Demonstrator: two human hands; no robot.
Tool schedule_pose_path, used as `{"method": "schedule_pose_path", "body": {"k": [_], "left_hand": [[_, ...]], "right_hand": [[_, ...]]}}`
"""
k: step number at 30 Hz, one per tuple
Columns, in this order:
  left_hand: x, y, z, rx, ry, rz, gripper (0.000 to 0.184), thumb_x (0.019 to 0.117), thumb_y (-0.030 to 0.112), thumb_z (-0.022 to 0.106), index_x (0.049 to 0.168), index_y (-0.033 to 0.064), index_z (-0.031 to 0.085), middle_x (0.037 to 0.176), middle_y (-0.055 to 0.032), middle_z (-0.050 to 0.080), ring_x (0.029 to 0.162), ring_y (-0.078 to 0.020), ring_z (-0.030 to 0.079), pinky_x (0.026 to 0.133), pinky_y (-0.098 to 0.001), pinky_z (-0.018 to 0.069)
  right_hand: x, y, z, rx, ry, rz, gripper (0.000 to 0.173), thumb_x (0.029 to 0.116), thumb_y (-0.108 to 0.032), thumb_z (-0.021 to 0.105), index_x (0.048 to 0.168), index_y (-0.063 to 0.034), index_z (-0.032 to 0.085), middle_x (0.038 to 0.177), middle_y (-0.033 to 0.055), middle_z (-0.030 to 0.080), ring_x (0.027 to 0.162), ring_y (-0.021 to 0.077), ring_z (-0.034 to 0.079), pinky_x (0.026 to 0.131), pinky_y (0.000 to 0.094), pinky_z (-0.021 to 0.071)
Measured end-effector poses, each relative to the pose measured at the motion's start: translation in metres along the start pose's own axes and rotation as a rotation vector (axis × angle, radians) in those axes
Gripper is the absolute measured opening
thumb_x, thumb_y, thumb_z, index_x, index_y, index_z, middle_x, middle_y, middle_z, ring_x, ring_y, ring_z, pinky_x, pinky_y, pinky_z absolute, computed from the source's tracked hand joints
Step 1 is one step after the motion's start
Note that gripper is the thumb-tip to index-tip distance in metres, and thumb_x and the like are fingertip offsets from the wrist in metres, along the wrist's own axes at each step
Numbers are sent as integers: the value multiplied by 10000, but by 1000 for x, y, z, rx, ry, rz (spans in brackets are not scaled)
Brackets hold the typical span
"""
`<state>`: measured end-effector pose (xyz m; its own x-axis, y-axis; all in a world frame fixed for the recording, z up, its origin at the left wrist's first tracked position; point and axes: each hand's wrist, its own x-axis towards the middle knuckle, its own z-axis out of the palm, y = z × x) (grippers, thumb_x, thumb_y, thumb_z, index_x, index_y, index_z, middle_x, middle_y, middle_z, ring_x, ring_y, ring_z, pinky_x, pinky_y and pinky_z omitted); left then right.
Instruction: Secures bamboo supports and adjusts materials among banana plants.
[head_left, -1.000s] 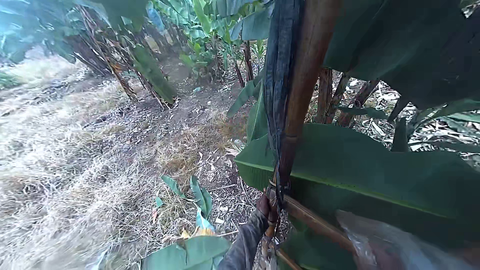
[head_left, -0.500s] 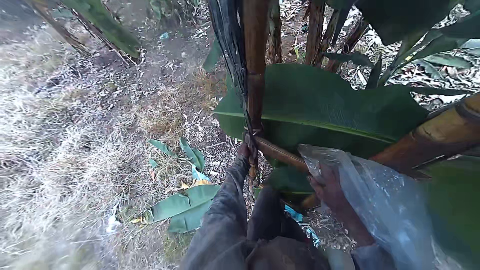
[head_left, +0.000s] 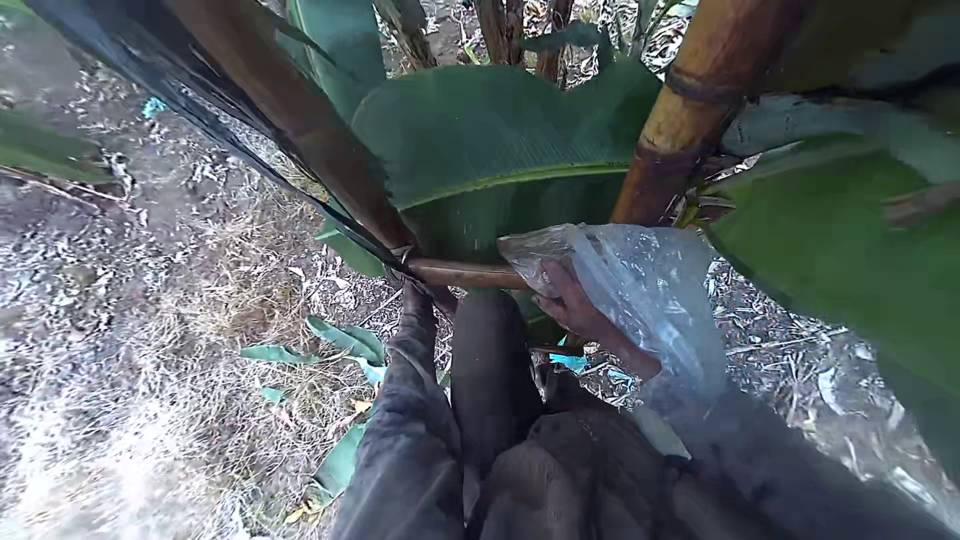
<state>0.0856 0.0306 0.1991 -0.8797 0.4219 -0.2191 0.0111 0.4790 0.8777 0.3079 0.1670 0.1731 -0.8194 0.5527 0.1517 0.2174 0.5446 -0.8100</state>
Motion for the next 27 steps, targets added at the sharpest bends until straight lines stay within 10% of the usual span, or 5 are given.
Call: {"method": "schedule_pose_path", "body": {"k": [3, 11, 17, 20, 27], "left_hand": [[-11, 53, -9, -51, -30, -459, 439, 1132, 136, 302, 1508, -79, 374, 1563, -263, 402, 1438, -345, 401, 1197, -483, 283], [127, -162, -2, -35, -17, -91, 458, 1086, 266, 485, 1439, -26, 499, 1372, -253, 586, 1242, -338, 586, 1043, -523, 481], [91, -100, -98, 705, -394, 242, 382, 1024, 344, 538, 1138, 17, 700, 1026, -190, 723, 965, -322, 705, 890, -581, 554], [32, -30, -88, 332, -595, 466, 264, 974, 288, 598, 1012, 45, 692, 852, -37, 711, 775, -150, 698, 767, -394, 596], [31, 65, 40, 404, -610, 624, 640, 959, 475, 677, 1448, 98, 509, 1133, -163, 720, 942, -293, 730, 849, -554, 592]], "right_hand": [[-7, -3, -2, -34, 30, -58, 536, 941, -112, 709, 1404, 90, 530, 1382, 321, 561, 1301, 438, 549, 1112, 518, 428], [1, -12, -4, -81, 8, 30, 489, 1007, -166, 642, 1450, 12, 534, 1413, 262, 565, 1328, 353, 545, 1133, 460, 421], [17, 17, 7, -48, 14, -53, 496, 994, -192, 649, 1448, -19, 548, 1433, 249, 554, 1349, 339, 533, 1140, 463, 419], [22, 17, 5, 42, -2, -39, 504, 998, -145, 635, 1466, 5, 521, 1491, 248, 509, 1414, 340, 470, 1179, 447, 376], [13, 21, 14, -96, 322, -356, 369, 902, -62, 707, 1265, 1, 696, 1274, 218, 672, 1198, 296, 658, 1054, 407, 524]]}}
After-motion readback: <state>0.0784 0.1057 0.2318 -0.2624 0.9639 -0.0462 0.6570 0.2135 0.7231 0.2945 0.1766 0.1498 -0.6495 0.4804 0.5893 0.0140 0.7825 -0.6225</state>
